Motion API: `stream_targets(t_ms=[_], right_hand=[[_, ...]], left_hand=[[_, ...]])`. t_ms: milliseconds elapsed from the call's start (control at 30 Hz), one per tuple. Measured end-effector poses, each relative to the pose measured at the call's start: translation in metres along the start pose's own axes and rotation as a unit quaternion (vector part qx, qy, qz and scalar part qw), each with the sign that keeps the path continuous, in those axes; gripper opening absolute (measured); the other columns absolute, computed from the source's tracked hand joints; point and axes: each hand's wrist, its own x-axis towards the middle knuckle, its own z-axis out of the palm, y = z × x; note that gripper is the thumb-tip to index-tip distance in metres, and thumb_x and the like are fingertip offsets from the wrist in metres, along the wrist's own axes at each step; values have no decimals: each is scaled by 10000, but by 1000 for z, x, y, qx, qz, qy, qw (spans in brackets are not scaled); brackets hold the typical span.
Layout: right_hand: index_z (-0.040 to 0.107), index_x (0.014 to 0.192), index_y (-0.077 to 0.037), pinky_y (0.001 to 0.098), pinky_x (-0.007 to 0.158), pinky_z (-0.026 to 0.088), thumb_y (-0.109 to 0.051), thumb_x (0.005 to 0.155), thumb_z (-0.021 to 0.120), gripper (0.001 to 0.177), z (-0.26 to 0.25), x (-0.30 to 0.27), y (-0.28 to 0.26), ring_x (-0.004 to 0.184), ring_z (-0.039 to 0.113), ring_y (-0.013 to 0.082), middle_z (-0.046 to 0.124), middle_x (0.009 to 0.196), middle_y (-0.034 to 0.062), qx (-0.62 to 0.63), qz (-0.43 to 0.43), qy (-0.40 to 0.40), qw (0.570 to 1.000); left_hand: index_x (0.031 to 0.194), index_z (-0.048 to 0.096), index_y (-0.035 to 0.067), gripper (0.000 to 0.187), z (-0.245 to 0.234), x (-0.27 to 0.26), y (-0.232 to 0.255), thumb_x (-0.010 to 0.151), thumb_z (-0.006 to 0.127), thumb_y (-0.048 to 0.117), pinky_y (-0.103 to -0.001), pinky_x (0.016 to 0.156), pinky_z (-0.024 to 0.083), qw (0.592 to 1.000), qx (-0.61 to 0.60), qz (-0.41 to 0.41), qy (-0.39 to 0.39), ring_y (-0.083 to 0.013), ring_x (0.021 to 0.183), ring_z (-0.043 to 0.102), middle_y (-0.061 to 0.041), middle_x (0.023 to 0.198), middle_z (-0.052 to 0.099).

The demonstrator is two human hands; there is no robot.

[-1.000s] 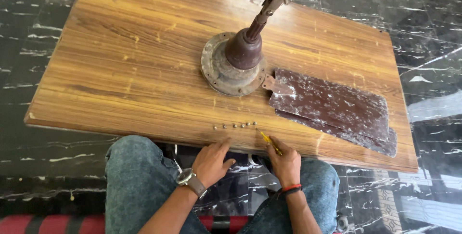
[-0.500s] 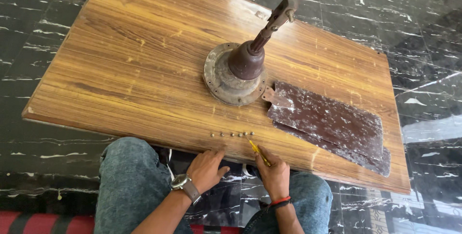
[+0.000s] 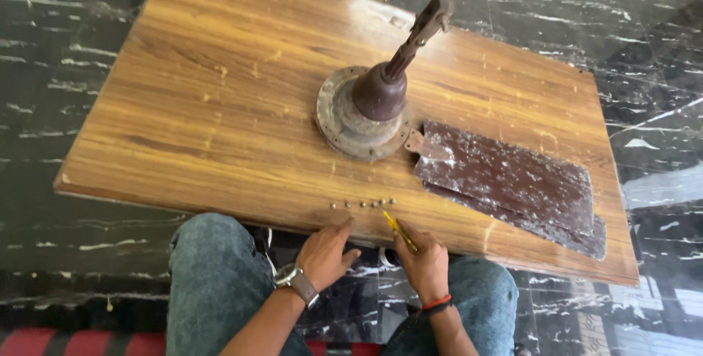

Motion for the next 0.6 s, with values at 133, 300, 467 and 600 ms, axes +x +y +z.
stream_targets(t_ms=[133,300,467,600], right_hand=[[785,1127,-182,415,625,562,-258,819,764,318,1,1,-2,678,730,318,697,731,170,22,40,-25,999],[780,1148,-192,417,629,564,-264,823,768,333,7,-2,9,684,728,325,701,747,169,6,43,-42,998],[784,1139,-183,436,644,568,-280,817,771,336,13,-2,19,723,725,356,710,783,191,-9,14,-38,999],[786,1135,-183,449,649,564,-289,852,756,304,17,-5,21,735,718,371,716,810,204,-29,7,-43,999]], left_hand=[[1413,472,-40,708,-7,3,3,848,766,267,-465,953,495,1000,6,-9,-15,-389,1138,614,-242,1237,646],[1444,455,-28,701,-7,3,4,882,743,275,-455,940,515,998,-4,-41,-55,-378,1112,642,-244,1215,659],[1410,486,-40,688,-4,3,2,862,767,265,-484,908,509,1000,3,-8,-8,-408,1079,641,-257,1182,669],[1421,487,-34,683,-1,-1,-1,871,757,268,-481,888,516,1000,1,-4,-1,-403,1049,652,-245,1131,688]])
